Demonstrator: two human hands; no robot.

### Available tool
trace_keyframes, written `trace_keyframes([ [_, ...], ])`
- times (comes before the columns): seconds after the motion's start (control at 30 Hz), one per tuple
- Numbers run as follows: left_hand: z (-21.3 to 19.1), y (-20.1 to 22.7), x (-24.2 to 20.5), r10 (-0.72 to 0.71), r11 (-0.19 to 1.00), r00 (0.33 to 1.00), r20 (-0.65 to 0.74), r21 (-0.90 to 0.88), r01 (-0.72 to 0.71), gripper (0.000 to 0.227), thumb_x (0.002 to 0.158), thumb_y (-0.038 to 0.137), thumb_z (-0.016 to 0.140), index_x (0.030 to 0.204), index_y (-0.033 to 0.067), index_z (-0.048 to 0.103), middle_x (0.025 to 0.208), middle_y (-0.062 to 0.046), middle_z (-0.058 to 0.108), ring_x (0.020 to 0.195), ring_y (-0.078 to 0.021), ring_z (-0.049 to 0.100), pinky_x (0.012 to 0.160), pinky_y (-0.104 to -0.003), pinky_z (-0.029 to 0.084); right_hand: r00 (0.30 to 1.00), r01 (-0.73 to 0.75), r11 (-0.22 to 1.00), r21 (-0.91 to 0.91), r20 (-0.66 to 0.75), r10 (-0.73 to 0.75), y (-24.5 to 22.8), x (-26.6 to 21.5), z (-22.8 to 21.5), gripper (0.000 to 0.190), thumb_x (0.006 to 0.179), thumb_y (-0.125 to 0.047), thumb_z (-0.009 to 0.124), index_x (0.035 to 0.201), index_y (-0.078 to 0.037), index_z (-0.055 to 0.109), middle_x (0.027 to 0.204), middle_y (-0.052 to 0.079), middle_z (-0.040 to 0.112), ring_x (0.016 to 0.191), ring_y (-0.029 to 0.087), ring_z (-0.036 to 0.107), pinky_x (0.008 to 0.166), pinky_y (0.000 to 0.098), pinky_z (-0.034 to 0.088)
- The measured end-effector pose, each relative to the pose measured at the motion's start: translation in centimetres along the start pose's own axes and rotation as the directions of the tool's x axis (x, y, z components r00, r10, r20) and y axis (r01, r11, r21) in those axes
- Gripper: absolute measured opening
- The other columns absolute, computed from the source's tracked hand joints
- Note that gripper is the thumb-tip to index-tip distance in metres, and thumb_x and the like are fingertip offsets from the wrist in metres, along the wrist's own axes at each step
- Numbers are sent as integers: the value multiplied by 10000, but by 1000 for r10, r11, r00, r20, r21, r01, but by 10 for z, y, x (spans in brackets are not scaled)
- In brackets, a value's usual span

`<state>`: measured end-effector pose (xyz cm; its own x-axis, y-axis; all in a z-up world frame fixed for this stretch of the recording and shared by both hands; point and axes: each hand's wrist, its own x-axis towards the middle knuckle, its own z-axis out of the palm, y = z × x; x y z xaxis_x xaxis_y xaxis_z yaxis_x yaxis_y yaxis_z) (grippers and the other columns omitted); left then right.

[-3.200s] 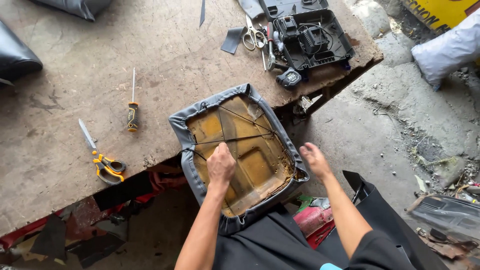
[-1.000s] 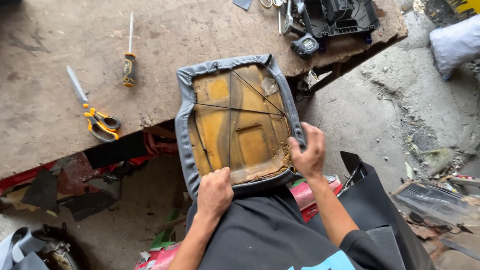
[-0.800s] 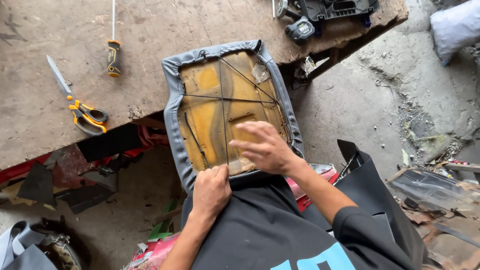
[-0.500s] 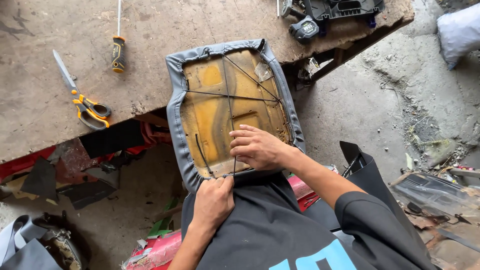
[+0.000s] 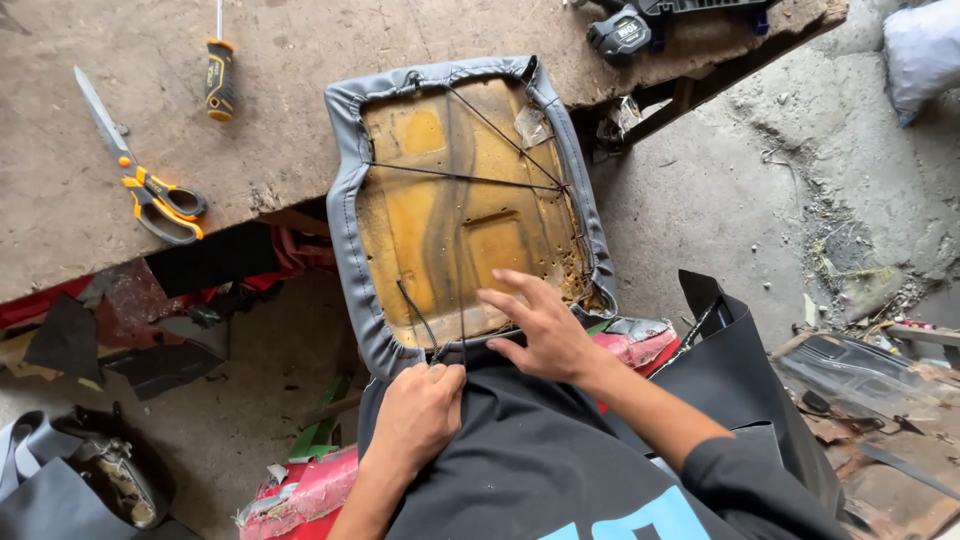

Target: Securing a new leather or vinyl cover onto a seat foam base by pulling and tying cords on the underside.

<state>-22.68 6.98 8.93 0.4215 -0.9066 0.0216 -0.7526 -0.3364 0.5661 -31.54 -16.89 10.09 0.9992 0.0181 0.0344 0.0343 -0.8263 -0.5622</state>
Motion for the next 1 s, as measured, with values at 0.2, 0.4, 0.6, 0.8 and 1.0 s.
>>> trace_keyframes([
  [0.2,2,2,10,25,1000,992,120,0,-25,193,913,120,593,739,135,513,644,-59,562,569,-321,521,590,-464,447,976,-34,999,-26,-215,28,1,-28,18,337,964,-336,740,1221,-123,693,1218,87,662,1120,298,622,1039,467,452],
  [0.4,-17,7,11,-20,968,996,81,-247,39,175,1002,117,563,830,105,532,705,-64,617,654,-301,441,653,-432,429,947,45,999,3,-320,-42,-3,-8,18,70,981,-154,701,952,-94,679,1013,50,715,907,271,640,850,404,486],
  [0.6,-21,10,7,-74,949,996,55,-303,87,206,1023,155,552,821,114,548,719,-65,651,666,-290,458,666,-422,438,999,11,991,-131,-43,-17,21,-16,18,613,767,-540,858,1198,-155,653,1309,106,641,1256,321,590,1112,504,383],
  [0.8,-14,6,9,-30,982,999,-34,-189,23,232,999,143,561,773,126,511,692,-40,644,622,-305,452,606,-449,407,985,58,973,-225,-149,-93,10,-8,30,583,796,-443,845,1246,-104,695,1247,117,718,1135,322,668,1011,481,484],
  [1.0,-18,-1,11,-32,993,995,-99,-120,20,228,982,136,550,756,122,532,676,-92,633,608,-343,471,596,-482,388,963,38,976,-217,-251,-93,-23,34,57,514,742,-262,691,1221,-74,705,1124,89,704,971,304,647,853,439,494],
])
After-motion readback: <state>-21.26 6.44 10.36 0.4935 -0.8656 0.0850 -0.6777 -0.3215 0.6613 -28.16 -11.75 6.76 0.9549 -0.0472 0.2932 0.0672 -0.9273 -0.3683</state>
